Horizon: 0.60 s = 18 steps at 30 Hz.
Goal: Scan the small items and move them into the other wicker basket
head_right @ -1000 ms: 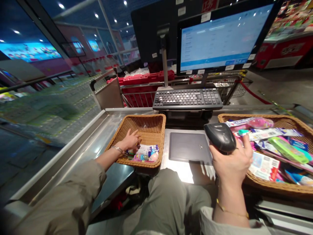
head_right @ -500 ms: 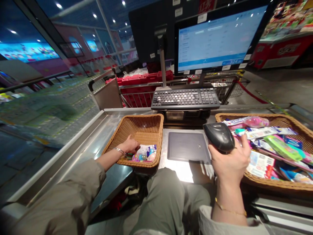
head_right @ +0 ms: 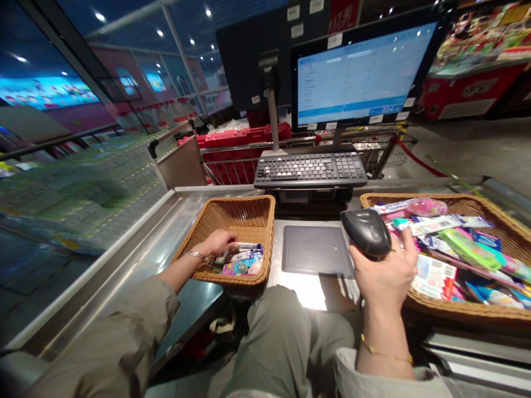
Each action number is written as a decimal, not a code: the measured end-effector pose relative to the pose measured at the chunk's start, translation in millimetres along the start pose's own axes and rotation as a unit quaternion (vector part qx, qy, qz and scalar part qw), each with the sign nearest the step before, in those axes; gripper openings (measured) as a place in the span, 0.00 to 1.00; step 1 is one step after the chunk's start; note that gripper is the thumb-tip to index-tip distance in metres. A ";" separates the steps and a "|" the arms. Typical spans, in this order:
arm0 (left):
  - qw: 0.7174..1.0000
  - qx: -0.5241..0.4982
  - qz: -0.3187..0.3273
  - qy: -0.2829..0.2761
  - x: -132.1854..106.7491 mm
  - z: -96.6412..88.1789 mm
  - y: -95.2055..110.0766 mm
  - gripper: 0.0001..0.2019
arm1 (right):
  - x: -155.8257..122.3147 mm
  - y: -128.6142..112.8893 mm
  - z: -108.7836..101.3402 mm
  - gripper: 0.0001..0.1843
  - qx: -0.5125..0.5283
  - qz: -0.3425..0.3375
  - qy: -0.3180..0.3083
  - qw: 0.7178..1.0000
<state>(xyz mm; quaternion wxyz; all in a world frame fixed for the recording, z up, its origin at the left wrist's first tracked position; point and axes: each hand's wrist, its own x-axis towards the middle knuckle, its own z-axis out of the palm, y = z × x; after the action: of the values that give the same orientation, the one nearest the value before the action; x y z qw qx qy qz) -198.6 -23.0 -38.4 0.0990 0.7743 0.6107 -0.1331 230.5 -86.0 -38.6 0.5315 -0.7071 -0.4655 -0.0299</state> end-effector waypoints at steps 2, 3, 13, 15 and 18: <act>1.000 -0.008 -0.014 0.016 0.3 0.5 2.7 0.12 | 0.3 -1.7 -0.9 0.31 0.008 -0.003 0.003 1.000; 0.999 -0.012 -0.020 0.023 0.2 1.1 3.9 0.13 | 0.4 -2.7 -1.4 0.32 0.012 -0.003 0.004 1.000; 0.992 -0.052 -0.067 0.090 -2.1 -2.6 4.5 0.14 | 0.5 -4.2 -1.4 0.39 0.020 0.019 0.004 1.000; 0.991 -0.064 -0.070 0.099 -1.1 -5.6 3.6 0.14 | 0.6 -3.0 -0.9 0.39 0.020 0.018 0.005 1.000; 0.988 -0.087 -0.060 0.109 -0.6 -10.8 1.8 0.15 | 0.7 -3.0 -0.9 0.39 0.019 0.019 -0.001 1.000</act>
<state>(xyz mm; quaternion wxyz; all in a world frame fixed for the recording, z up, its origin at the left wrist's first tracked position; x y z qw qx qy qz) -196.1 -20.6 -28.0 0.0903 0.7348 0.6722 -0.0001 229.2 -86.3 -35.7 0.5451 -0.7056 -0.4527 -0.0099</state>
